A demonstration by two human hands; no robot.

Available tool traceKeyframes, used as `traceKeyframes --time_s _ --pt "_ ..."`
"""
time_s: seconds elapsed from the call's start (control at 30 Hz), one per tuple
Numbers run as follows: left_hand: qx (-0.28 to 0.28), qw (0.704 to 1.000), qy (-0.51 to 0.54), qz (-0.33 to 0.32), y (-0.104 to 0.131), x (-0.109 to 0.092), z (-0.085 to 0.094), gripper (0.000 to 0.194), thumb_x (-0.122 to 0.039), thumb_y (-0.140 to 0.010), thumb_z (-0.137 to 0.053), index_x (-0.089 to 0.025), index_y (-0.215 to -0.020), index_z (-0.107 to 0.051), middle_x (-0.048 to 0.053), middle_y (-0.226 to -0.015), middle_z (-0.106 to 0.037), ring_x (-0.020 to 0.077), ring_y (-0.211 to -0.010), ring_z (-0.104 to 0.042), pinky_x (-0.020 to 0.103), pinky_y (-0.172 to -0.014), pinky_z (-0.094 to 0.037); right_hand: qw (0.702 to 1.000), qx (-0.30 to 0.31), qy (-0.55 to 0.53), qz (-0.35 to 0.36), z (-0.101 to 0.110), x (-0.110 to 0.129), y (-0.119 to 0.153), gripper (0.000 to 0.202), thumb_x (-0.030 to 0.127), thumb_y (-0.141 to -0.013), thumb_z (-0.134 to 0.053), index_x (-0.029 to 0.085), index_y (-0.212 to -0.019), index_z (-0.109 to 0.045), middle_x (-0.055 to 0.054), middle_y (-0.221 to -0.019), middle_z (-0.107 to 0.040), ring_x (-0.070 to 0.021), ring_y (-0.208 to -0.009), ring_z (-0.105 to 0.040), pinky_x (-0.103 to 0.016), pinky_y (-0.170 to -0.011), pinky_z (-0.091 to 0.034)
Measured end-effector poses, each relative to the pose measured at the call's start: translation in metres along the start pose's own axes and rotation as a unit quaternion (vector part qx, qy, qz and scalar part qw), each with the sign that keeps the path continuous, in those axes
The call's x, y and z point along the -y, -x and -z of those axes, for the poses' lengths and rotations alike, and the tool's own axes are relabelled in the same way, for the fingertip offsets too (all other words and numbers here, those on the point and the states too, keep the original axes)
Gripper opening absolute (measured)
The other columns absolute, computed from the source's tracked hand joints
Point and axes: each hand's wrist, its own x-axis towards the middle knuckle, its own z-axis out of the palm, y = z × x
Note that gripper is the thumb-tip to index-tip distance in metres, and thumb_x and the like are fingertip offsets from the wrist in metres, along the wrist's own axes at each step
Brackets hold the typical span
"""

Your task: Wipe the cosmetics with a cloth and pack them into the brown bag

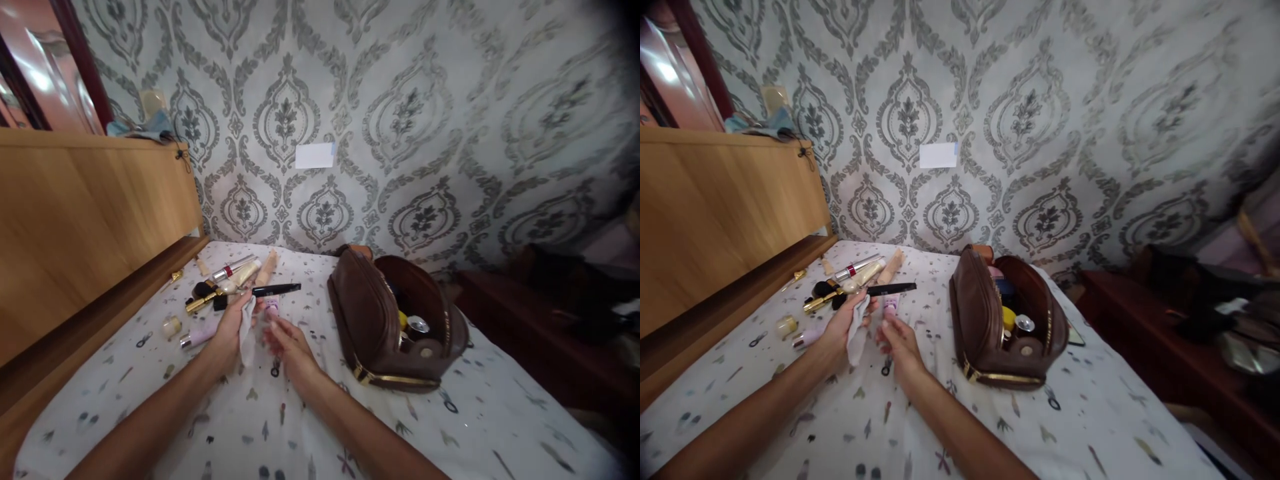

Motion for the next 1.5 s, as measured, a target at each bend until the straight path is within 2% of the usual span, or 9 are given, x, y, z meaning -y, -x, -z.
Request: traceKeyframes --time_s 0.13,0.33,0.53,0.7,0.87,1.07,1.13,1.3,1.5 --pt "0.042 0.997 0.05 0.044 0.023 0.009 -0.01 0.029 -0.045 -0.076 -0.071 -0.019 -0.075 -0.058 -0.001 -0.06 -0.061 0.0059 -0.038 -0.047 0.016 -0.032 -0.036 0.997 -0.014 -0.044 0.062 -0.007 -0.006 -0.008 0.053 0.05 -0.061 -0.086 0.02 -0.101 -0.069 -0.004 -0.099 -0.072 -0.0167 -0.084 -0.065 -0.023 -0.063 -0.047" --pt "0.058 0.996 0.053 0.045 0.041 0.022 -0.014 0.041 -0.048 -0.064 -0.082 -0.019 -0.073 -0.055 -0.006 -0.055 -0.055 0.0063 -0.04 -0.047 0.015 -0.034 -0.032 0.991 0.02 -0.084 0.102 -0.005 -0.011 -0.009 0.041 0.052 -0.066 -0.083 0.02 -0.087 -0.067 0.0 -0.083 -0.069 -0.0119 -0.061 -0.057 -0.028 -0.062 -0.053" --pt "0.002 1.0 0.023 -0.009 0.036 0.018 -0.002 0.041 -0.052 -0.067 -0.08 -0.018 -0.081 -0.062 -0.006 -0.064 -0.059 0.0061 -0.05 -0.05 0.016 -0.046 -0.038 0.985 -0.033 -0.132 0.11 0.004 -0.009 -0.01 0.044 0.051 -0.063 -0.086 0.022 -0.086 -0.062 0.0 -0.09 -0.07 -0.016 -0.082 -0.067 -0.029 -0.074 -0.055" --pt "-0.033 0.997 0.054 -0.043 0.029 0.009 0.0 0.027 -0.041 -0.074 -0.068 -0.022 -0.092 -0.059 -0.004 -0.082 -0.064 0.0128 -0.075 -0.062 0.021 -0.067 -0.049 0.993 -0.012 -0.076 0.088 0.007 -0.011 -0.007 0.048 0.056 -0.068 -0.08 0.023 -0.093 -0.056 0.001 -0.084 -0.068 -0.0161 -0.071 -0.065 -0.026 -0.055 -0.052" --pt "0.07 0.997 0.026 -0.032 0.034 0.016 -0.001 0.05 -0.02 -0.063 -0.063 -0.026 -0.112 -0.056 0.001 -0.103 -0.068 0.0205 -0.098 -0.064 0.03 -0.083 -0.051 0.992 0.053 0.034 0.105 0.003 -0.016 0.002 0.048 0.033 -0.071 -0.079 0.025 -0.109 -0.051 -0.001 -0.098 -0.068 -0.017 -0.085 -0.066 -0.024 -0.064 -0.051" --pt "0.195 0.936 -0.255 -0.144 0.04 0.034 0.008 0.043 -0.032 -0.086 -0.057 -0.022 -0.128 -0.056 0.007 -0.127 -0.064 0.0267 -0.132 -0.047 0.038 -0.11 -0.036 0.983 0.047 0.123 0.127 0.013 -0.021 0.01 0.042 0.021 -0.072 -0.068 0.023 -0.109 -0.048 0.0 -0.091 -0.066 -0.0166 -0.08 -0.064 -0.025 -0.064 -0.05" --pt "0.203 0.923 -0.286 -0.157 0.042 0.035 0.008 0.044 -0.035 -0.091 -0.05 -0.021 -0.133 -0.051 0.008 -0.129 -0.063 0.0266 -0.13 -0.049 0.039 -0.11 -0.035 0.977 0.03 0.151 0.145 0.016 -0.024 0.01 0.039 0.021 -0.074 -0.065 0.023 -0.11 -0.049 0.002 -0.081 -0.063 -0.0142 -0.069 -0.06 -0.024 -0.059 -0.048" --pt "0.17 0.937 -0.278 -0.124 0.046 0.033 0.004 0.051 -0.046 -0.094 -0.045 -0.017 -0.136 -0.048 0.012 -0.135 -0.059 0.0276 -0.124 -0.054 0.041 -0.109 -0.037 0.967 -0.01 0.193 0.167 0.018 -0.028 0.012 0.057 0.023 -0.08 -0.06 0.024 -0.134 -0.044 0.007 -0.067 -0.054 -0.0105 -0.051 -0.046 -0.021 -0.046 -0.041" --pt "0.203 0.934 -0.269 -0.12 0.05 0.038 0.002 0.056 -0.046 -0.093 -0.046 -0.019 -0.142 -0.04 0.01 -0.152 -0.043 0.0223 -0.145 -0.031 0.037 -0.122 -0.017 0.951 -0.019 0.261 0.162 0.019 -0.025 0.021 0.066 0.028 -0.088 -0.057 0.026 -0.15 -0.033 0.005 -0.065 -0.054 -0.0112 -0.05 -0.048 -0.021 -0.045 -0.04"
